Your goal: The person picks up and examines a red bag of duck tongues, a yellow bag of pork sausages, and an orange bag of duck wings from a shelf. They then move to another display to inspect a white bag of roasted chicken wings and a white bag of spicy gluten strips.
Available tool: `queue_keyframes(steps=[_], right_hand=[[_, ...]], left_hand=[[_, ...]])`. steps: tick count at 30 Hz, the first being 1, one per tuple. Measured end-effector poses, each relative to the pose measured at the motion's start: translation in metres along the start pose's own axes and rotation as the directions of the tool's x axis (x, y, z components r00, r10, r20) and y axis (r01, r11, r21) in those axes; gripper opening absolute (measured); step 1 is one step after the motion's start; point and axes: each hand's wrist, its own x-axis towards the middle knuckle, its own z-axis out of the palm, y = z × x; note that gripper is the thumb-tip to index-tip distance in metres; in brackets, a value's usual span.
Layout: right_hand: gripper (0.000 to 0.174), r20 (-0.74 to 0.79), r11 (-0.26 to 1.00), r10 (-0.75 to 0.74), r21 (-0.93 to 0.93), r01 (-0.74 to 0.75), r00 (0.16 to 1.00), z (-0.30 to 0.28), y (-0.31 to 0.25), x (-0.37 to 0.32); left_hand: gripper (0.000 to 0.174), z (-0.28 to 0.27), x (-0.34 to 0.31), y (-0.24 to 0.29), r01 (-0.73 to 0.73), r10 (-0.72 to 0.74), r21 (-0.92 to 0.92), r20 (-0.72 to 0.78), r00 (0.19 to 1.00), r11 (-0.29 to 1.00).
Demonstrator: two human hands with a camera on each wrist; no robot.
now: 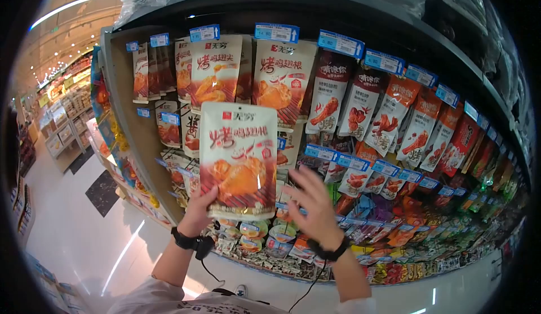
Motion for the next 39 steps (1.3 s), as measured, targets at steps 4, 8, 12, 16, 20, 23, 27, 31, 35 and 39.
queue_keyframes(steps=[4,8,12,16,20,23,27,31,35,39], right_hand=[[0.027,-0.252,0.975,-0.104,-0.218,0.048,0.962,-0.033,0.046,0.082],[0.026,-0.269,0.898,-0.266,-0.418,0.137,0.926,-0.047,0.033,0.153],[0.030,-0.137,0.795,-0.377,-0.556,0.244,0.916,-0.042,0.030,0.211],[0.039,-0.098,0.734,-0.405,-0.628,0.259,0.909,-0.031,0.041,0.263],[0.046,0.001,0.621,-0.411,-0.732,0.281,0.912,-0.022,0.061,0.288],[0.045,0.039,0.609,-0.381,-0.741,0.282,0.924,-0.026,0.067,0.293],[0.034,-0.004,0.738,-0.358,-0.614,0.280,0.934,-0.030,0.070,0.301],[0.031,-0.002,0.815,-0.174,-0.562,0.143,0.985,-0.031,0.060,0.306],[0.031,-0.007,0.788,-0.272,-0.575,0.219,0.962,-0.029,0.065,0.308],[0.031,0.006,0.793,-0.250,-0.573,0.208,0.968,-0.026,0.063,0.309]], left_hand=[[0.018,-0.013,0.063,0.022,-0.189,0.166,0.100,0.205,0.965,0.977],[0.017,0.001,0.119,0.039,0.057,-0.042,-0.074,0.192,0.981,0.996],[0.017,0.024,0.152,0.048,0.073,-0.045,-0.075,0.319,0.947,0.994],[0.023,0.038,0.176,0.059,0.108,-0.062,-0.086,0.421,0.905,0.990],[0.028,0.039,0.197,0.052,0.092,-0.047,-0.081,0.448,0.893,0.992],[0.026,0.033,0.209,0.048,0.080,-0.026,-0.103,0.444,0.896,0.991],[0.025,0.033,0.210,0.058,0.112,-0.027,-0.149,0.483,0.875,0.983],[0.030,0.033,0.216,0.060,0.122,-0.054,-0.116,0.473,0.879,0.986],[0.030,0.033,0.225,0.052,0.079,0.013,-0.174,0.473,0.881,0.982],[0.028,0.035,0.227,0.057,0.154,-0.088,-0.127,0.418,0.904,0.980]])
